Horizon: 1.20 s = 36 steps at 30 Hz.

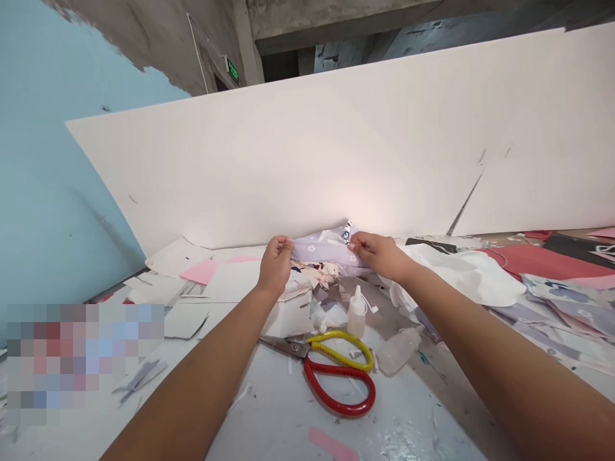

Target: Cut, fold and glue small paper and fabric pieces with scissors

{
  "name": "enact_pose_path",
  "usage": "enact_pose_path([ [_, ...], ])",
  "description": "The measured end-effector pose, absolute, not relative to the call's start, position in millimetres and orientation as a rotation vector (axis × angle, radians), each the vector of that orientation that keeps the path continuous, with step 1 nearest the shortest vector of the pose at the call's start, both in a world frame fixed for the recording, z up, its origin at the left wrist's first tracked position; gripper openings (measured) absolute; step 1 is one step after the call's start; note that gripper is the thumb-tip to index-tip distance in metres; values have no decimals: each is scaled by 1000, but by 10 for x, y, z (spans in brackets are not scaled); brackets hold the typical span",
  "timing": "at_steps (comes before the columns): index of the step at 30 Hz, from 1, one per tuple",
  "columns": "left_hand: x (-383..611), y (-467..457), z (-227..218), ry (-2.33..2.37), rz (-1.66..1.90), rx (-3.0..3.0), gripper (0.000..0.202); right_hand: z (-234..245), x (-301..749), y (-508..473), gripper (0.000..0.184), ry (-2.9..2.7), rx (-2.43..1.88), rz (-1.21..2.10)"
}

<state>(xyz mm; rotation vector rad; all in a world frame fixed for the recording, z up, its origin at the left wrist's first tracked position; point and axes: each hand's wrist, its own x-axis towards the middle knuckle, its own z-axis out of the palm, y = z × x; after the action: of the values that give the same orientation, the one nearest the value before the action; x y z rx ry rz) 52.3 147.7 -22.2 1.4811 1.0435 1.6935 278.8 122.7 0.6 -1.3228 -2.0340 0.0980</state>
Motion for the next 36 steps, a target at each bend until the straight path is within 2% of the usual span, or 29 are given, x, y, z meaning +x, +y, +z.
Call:
enact_pose_path([
  [5,518,1453,-260,1107,1737,1546,16,4,2768,1214,26,-2126,-1357,-177],
  [11,568,1460,-244,1029,1665,1547,16,-17,2765,1214,29,-2112,-1434,-232],
  [15,612,1427,-196,936,1569,1551,19,13,2780,1206,31,-2071,-1469,-79],
  [19,676,1326,-158,875,1503,1600,20,120,2703,1121,24,-2081,-1379,189],
  [23,737,1242,-148,825,1431,1656,22,209,2534,1008,32,-2087,-1181,460],
  [32,709,1174,-75,548,1020,1585,33,140,2522,1095,24,-1923,-1051,627],
  [36,684,1195,-94,523,981,1520,31,135,2514,1072,24,-1933,-1057,659],
])
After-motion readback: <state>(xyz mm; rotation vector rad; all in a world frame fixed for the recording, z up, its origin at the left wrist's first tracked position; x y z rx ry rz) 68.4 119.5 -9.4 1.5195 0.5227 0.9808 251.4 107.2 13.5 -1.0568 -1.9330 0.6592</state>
